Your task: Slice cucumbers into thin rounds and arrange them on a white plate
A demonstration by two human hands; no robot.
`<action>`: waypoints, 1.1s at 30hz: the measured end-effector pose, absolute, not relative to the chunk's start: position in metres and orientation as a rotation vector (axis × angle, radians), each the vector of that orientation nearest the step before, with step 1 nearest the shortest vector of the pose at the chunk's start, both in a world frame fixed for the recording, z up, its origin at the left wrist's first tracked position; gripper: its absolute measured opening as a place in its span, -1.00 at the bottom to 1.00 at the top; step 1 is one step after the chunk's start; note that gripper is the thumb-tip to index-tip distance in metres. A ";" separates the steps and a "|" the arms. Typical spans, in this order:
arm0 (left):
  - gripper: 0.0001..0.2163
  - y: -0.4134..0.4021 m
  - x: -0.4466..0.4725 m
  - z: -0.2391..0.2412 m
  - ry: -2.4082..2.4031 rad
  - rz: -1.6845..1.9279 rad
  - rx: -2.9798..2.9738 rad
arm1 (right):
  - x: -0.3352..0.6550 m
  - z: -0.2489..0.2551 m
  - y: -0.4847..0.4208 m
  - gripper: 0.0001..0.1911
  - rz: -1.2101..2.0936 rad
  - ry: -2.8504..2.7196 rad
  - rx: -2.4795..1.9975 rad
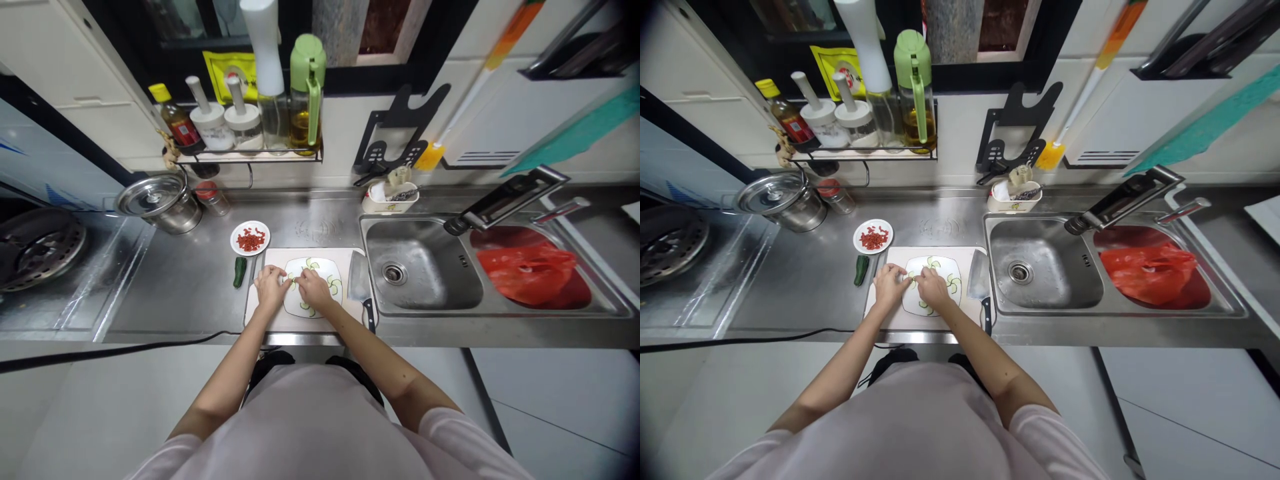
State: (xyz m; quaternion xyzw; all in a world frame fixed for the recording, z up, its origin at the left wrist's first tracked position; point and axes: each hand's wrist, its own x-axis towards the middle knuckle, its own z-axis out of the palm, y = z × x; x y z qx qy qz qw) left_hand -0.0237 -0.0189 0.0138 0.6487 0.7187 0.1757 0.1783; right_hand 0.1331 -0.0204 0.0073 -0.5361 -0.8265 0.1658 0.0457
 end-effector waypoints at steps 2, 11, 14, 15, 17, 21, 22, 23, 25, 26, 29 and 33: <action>-0.85 -0.019 -0.023 0.015 2.033 0.476 1.876 | 0.133 0.009 -0.019 -0.67 0.502 -2.536 -1.634; -0.90 -0.021 -0.016 0.020 1.940 0.491 2.046 | 0.133 0.023 -0.016 -0.72 0.490 -2.512 -1.621; -0.87 -0.020 -0.018 0.023 1.973 0.614 1.920 | 0.139 0.032 -0.016 -0.72 0.467 -2.417 -1.613; -0.87 -0.020 -0.020 0.025 1.990 0.660 1.871 | 0.142 0.035 -0.016 -0.72 0.465 -2.385 -1.609; -0.86 -0.019 -0.026 0.028 2.030 0.748 1.775 | 0.149 0.042 -0.015 -0.72 0.464 -2.321 -1.605; -0.86 -0.023 -0.040 0.033 2.040 0.874 1.676 | 0.161 0.056 -0.007 -0.71 0.428 -2.209 -1.565; -0.86 -0.025 -0.043 0.033 2.037 0.890 1.664 | 0.163 0.059 -0.003 -0.70 0.416 -2.198 -1.555; -0.86 -0.027 -0.045 0.033 2.027 0.906 1.657 | 0.164 0.062 0.001 -0.70 0.403 -2.190 -1.549; -0.87 -0.033 -0.047 0.032 1.993 0.927 1.660 | 0.163 0.067 0.011 -0.69 0.383 -2.185 -1.541; -0.87 -0.036 -0.047 0.031 1.985 0.937 1.658 | 0.161 0.068 0.017 -0.69 0.376 -2.185 -1.538; -0.88 -0.045 -0.044 0.028 1.952 0.937 1.665 | 0.150 0.071 0.035 -0.69 0.375 -2.201 -1.520; -0.90 -0.055 -0.038 0.025 1.962 0.927 1.671 | 0.126 0.071 0.064 -0.71 0.401 -2.275 -1.492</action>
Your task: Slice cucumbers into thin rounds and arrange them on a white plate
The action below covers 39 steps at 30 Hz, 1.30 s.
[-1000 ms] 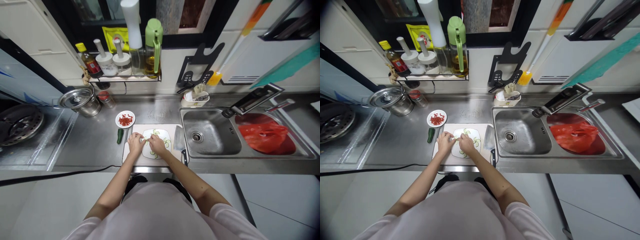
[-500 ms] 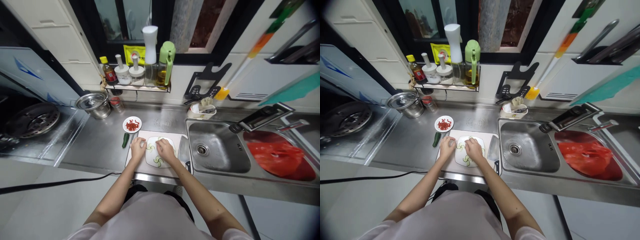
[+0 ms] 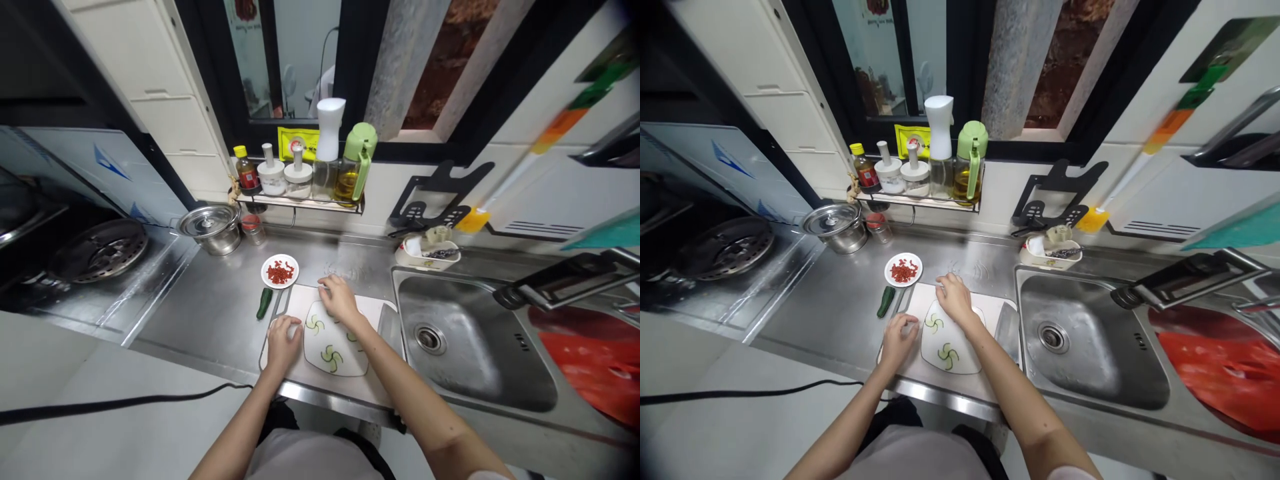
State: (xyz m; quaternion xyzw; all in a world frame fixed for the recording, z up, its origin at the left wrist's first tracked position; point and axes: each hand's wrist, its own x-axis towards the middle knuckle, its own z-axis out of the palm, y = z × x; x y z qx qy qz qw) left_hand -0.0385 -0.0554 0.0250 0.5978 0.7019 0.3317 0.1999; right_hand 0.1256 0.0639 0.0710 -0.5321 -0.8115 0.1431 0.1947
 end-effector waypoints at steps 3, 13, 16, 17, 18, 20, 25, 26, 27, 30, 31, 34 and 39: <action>-0.90 -0.060 -0.036 0.026 1.953 0.925 1.672 | 0.104 0.071 0.091 -0.71 0.386 -2.381 -1.487; -0.87 -0.063 -0.030 0.031 1.889 0.931 1.615 | 0.045 0.052 0.170 -0.74 0.403 -2.648 -1.438; -0.87 -0.065 -0.031 0.029 1.868 0.954 1.603 | 0.031 0.041 0.175 -0.75 0.463 -2.690 -1.418; -0.87 -0.065 -0.032 0.028 1.862 0.963 1.602 | 0.027 0.038 0.176 -0.75 0.478 -2.697 -1.422; -0.87 -0.066 -0.033 0.027 1.856 0.970 1.601 | 0.023 0.035 0.177 -0.75 0.488 -2.701 -1.430; -0.86 -0.067 -0.035 0.025 1.849 0.982 1.599 | 0.016 0.031 0.179 -0.75 0.495 -2.701 -1.447; -0.86 -0.066 -0.038 0.021 1.849 1.005 1.597 | 0.003 0.024 0.184 -0.74 0.494 -2.710 -1.446; -0.86 -0.066 -0.039 0.020 1.850 1.010 1.598 | 0.000 0.023 0.185 -0.74 0.493 -2.716 -1.441; -0.86 -0.066 -0.039 0.019 1.850 1.013 1.599 | -0.002 0.022 0.185 -0.74 0.492 -2.723 -1.436; -0.86 -0.065 -0.040 0.018 1.849 1.022 1.598 | -0.006 0.020 0.187 -0.73 0.489 -2.750 -1.411; -0.86 -0.065 -0.041 0.018 1.847 1.024 1.597 | -0.006 0.020 0.187 -0.73 0.488 -2.758 -1.401; -0.86 -0.064 -0.041 0.018 1.842 1.028 1.594 | -0.005 0.020 0.188 -0.72 0.466 -2.789 -1.355; -0.86 -0.062 -0.041 0.019 1.834 1.028 1.596 | -0.001 0.020 0.190 -0.70 0.445 -2.767 -1.346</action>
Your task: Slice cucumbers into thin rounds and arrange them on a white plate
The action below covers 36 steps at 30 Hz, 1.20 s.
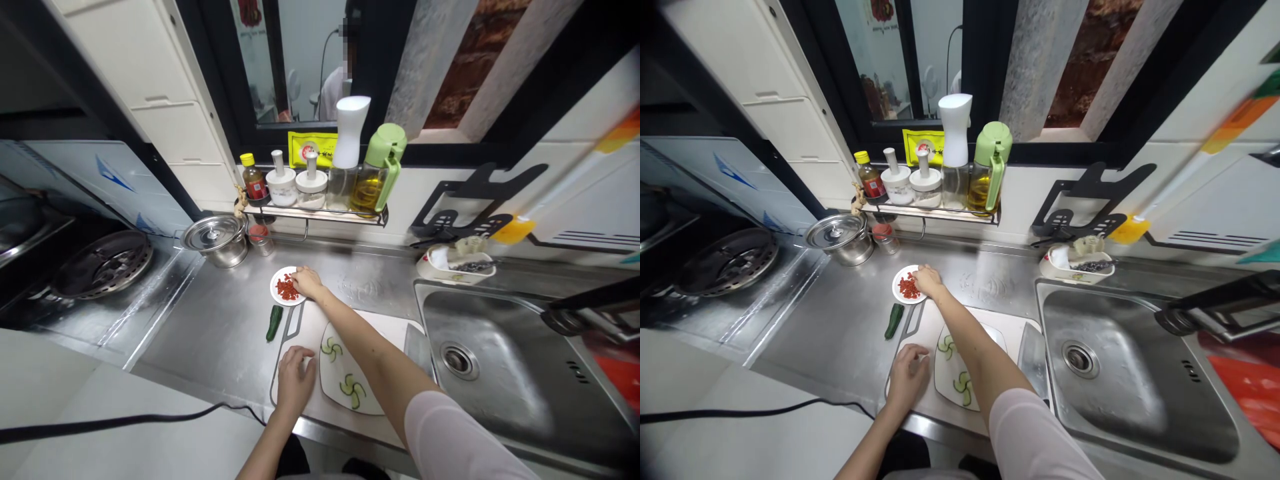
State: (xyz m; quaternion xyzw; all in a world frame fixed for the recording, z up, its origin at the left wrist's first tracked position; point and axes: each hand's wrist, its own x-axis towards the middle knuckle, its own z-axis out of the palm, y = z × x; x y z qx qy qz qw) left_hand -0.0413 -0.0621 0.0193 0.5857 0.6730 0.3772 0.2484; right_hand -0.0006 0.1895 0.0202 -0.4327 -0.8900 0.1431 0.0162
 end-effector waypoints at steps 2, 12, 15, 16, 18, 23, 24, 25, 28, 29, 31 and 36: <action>-0.86 -0.062 -0.042 0.019 1.833 1.029 1.596 | 0.001 0.020 0.190 -0.70 0.459 -2.744 -1.365; -0.87 -0.064 -0.047 0.017 1.845 1.027 1.580 | 0.008 0.013 0.179 -0.75 0.492 -2.731 -1.385; -0.87 -0.064 -0.047 0.016 1.846 1.042 1.568 | 0.010 0.013 0.175 -0.74 0.515 -2.684 -1.391; -0.87 -0.064 -0.047 0.015 1.846 1.046 1.561 | 0.012 0.013 0.174 -0.74 0.535 -2.648 -1.395; -0.87 -0.063 -0.046 0.016 1.843 1.052 1.544 | 0.014 0.012 0.172 -0.74 0.596 -2.547 -1.397; -0.87 -0.061 -0.044 0.017 1.837 1.059 1.467 | 0.019 0.007 0.170 -0.79 0.798 -2.264 -1.320; -0.86 -0.059 -0.044 0.017 1.841 1.066 1.440 | 0.020 0.007 0.170 -0.79 0.855 -2.206 -1.294; -0.86 -0.058 -0.044 0.017 1.844 1.076 1.411 | 0.021 0.007 0.169 -0.79 0.917 -2.145 -1.271; -0.82 -0.052 -0.044 0.018 1.846 1.118 1.311 | 0.025 0.012 0.165 -0.80 1.105 -1.967 -1.198; -0.81 -0.048 -0.044 0.019 1.841 1.136 1.276 | 0.027 0.014 0.162 -0.80 1.154 -1.917 -1.171; -0.77 -0.041 -0.043 0.023 1.820 1.185 1.210 | 0.034 0.022 0.155 -0.80 1.212 -1.849 -1.121; -0.73 -0.016 -0.038 0.039 1.734 1.347 1.117 | 0.071 0.050 0.122 -0.75 1.020 -1.932 -1.143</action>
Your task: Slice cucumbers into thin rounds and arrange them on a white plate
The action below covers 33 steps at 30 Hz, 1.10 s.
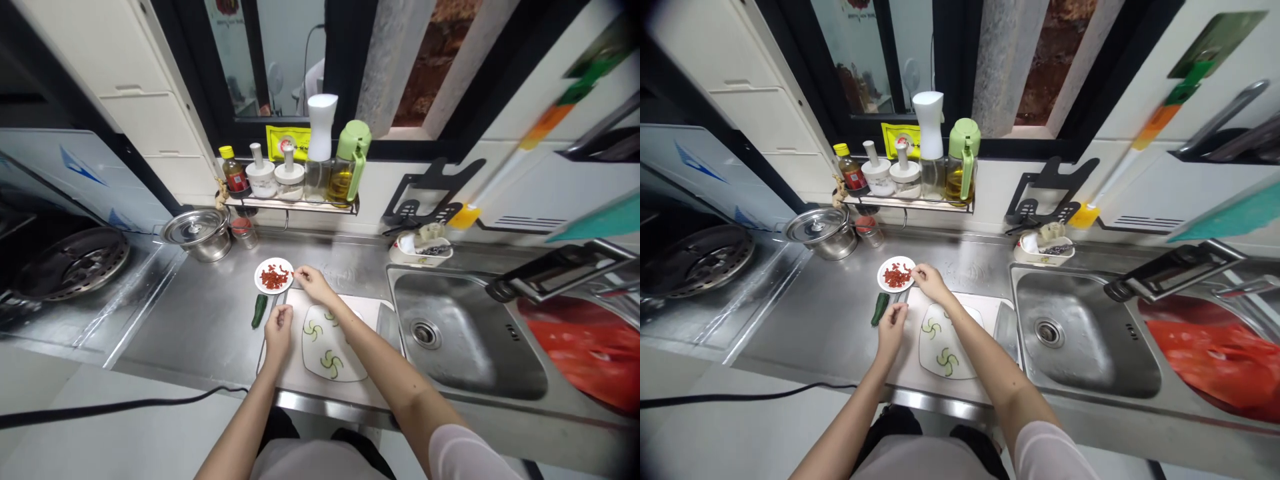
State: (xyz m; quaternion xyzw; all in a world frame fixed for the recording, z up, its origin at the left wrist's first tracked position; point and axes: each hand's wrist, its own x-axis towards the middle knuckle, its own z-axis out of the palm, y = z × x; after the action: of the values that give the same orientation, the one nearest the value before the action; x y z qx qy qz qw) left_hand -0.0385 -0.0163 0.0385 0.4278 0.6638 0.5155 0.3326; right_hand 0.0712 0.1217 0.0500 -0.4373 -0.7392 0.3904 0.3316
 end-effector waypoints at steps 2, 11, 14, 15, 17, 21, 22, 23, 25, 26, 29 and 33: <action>-0.74 -0.005 -0.035 0.046 1.732 1.380 1.108 | 0.091 0.064 0.106 -0.77 0.831 -2.040 -1.150; -0.76 0.034 -0.002 0.074 1.610 1.289 1.310 | 0.153 0.099 0.063 -0.68 0.313 -2.374 -1.202; -0.77 0.037 0.007 0.075 1.567 1.232 1.367 | 0.164 0.100 0.058 -0.66 0.255 -2.397 -1.231; -0.77 0.037 0.009 0.075 1.564 1.212 1.378 | 0.167 0.100 0.056 -0.66 0.247 -2.399 -1.237; -0.78 0.038 0.012 0.073 1.556 1.184 1.388 | 0.173 0.099 0.052 -0.67 0.254 -2.391 -1.246; -0.80 0.038 0.016 0.070 1.502 1.151 1.374 | 0.181 0.094 0.047 -0.71 0.352 -2.293 -1.297; -0.80 0.038 0.016 0.068 1.493 1.141 1.369 | 0.182 0.093 0.045 -0.73 0.382 -2.271 -1.305; -0.81 0.038 0.016 0.067 1.485 1.130 1.367 | 0.183 0.092 0.044 -0.74 0.409 -2.262 -1.306; -0.81 0.037 0.017 0.063 1.471 1.110 1.369 | 0.184 0.089 0.042 -0.77 0.450 -2.265 -1.298; -0.81 0.036 0.017 0.061 1.463 1.101 1.374 | 0.185 0.088 0.042 -0.79 0.464 -2.267 -1.297; -0.81 0.034 0.017 0.054 1.449 1.064 1.398 | 0.186 0.083 0.039 -0.81 0.492 -2.263 -1.304; -0.81 0.031 0.015 0.047 1.522 0.935 1.503 | 0.189 0.068 0.036 -0.81 0.496 -2.273 -1.354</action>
State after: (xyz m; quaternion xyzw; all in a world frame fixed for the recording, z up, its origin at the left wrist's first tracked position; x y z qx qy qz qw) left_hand 0.0147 0.0315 0.0465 0.5921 0.5996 0.3684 0.3927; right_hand 0.1892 0.0357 0.0681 -0.4902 -0.8231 0.1798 0.2232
